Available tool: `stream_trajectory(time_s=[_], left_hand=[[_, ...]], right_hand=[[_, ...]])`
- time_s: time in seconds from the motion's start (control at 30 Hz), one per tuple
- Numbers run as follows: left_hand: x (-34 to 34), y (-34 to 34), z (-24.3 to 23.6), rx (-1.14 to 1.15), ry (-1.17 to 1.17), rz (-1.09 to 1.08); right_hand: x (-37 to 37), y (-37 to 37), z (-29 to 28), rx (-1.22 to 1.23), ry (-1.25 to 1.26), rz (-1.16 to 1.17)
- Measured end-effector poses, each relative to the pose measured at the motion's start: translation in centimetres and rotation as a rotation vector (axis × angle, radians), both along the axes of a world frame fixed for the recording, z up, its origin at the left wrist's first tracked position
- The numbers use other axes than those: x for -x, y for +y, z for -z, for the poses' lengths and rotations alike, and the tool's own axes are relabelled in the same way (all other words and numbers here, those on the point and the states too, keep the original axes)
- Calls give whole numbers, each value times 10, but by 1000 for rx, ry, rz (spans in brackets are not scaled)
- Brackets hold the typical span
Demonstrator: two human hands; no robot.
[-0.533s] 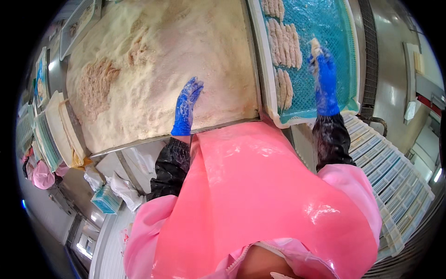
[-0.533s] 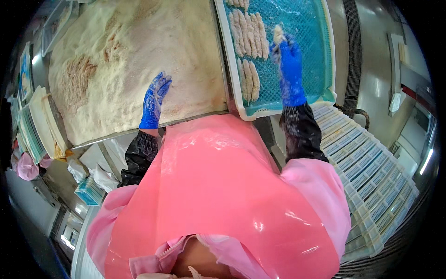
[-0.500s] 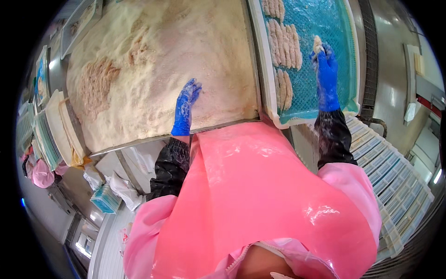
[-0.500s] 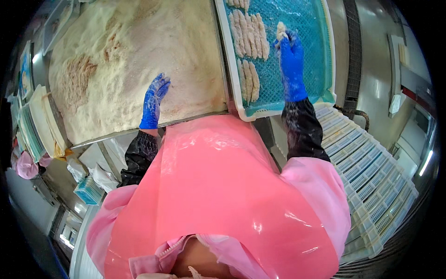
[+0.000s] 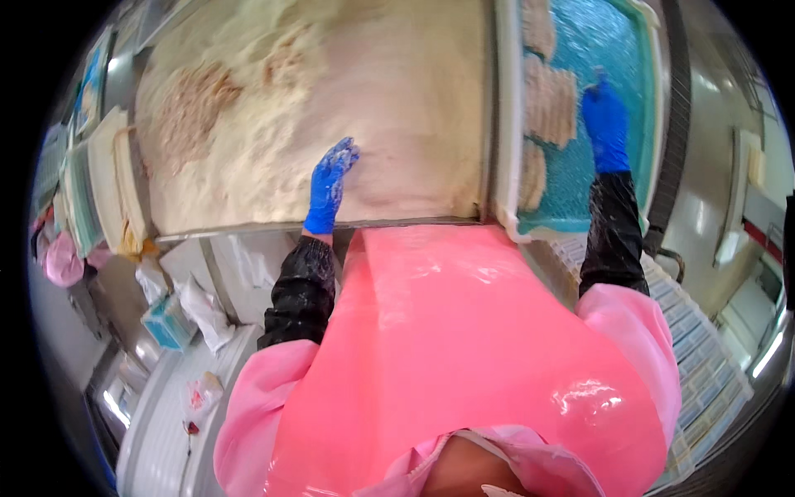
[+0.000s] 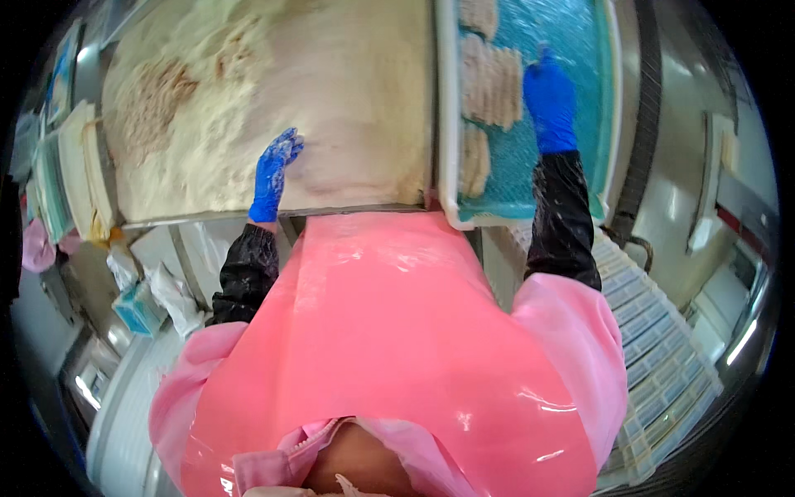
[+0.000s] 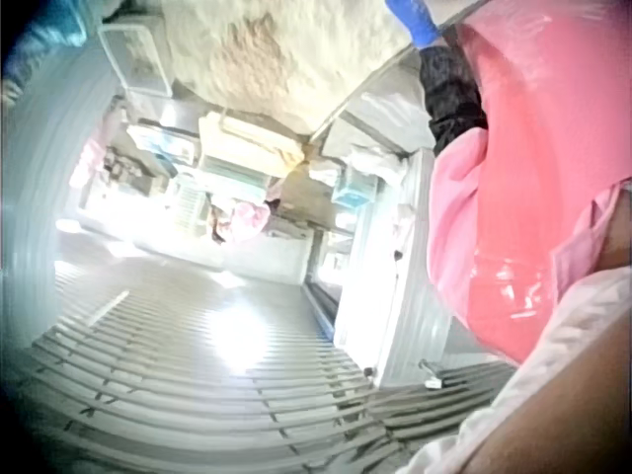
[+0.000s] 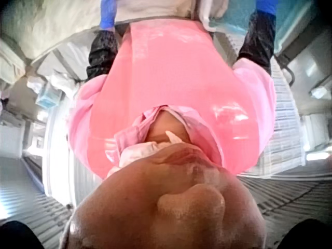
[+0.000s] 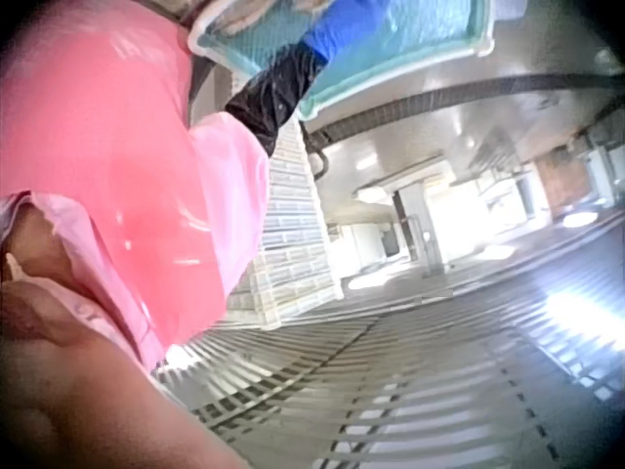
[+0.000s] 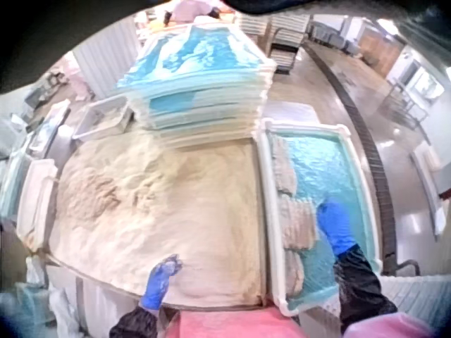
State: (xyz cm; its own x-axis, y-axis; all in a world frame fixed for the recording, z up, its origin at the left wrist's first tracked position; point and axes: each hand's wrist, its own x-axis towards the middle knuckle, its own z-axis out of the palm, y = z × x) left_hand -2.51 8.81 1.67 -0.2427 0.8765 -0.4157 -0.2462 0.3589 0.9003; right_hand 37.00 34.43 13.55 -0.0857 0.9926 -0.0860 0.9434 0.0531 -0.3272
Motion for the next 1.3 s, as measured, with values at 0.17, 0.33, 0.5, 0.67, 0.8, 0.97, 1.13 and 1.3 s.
stream_trajectory(time_s=[0.17,0.33,0.5,0.67,0.8,0.97,1.13,1.3], left_hand=[[57,-16,10,68,44,-215],[75,-14,5,131,-221,-312],[83,-21,16,111,-361,-311],[84,-20,36,77,-407,-307],[86,-12,25,82,-500,-305],[88,-16,34,80,-532,-310],[89,-11,24,85,-558,-254],[91,-11,25,111,-547,-220]], right_hand=[[142,-11,39,-49,833,-551],[293,-54,167,-310,564,-490],[351,-120,172,80,802,-640],[437,-43,124,-258,586,-818],[485,-10,122,-615,-43,-1174],[490,7,99,-324,-50,-1091],[450,38,130,464,939,-606],[397,-30,54,515,1182,-454]])
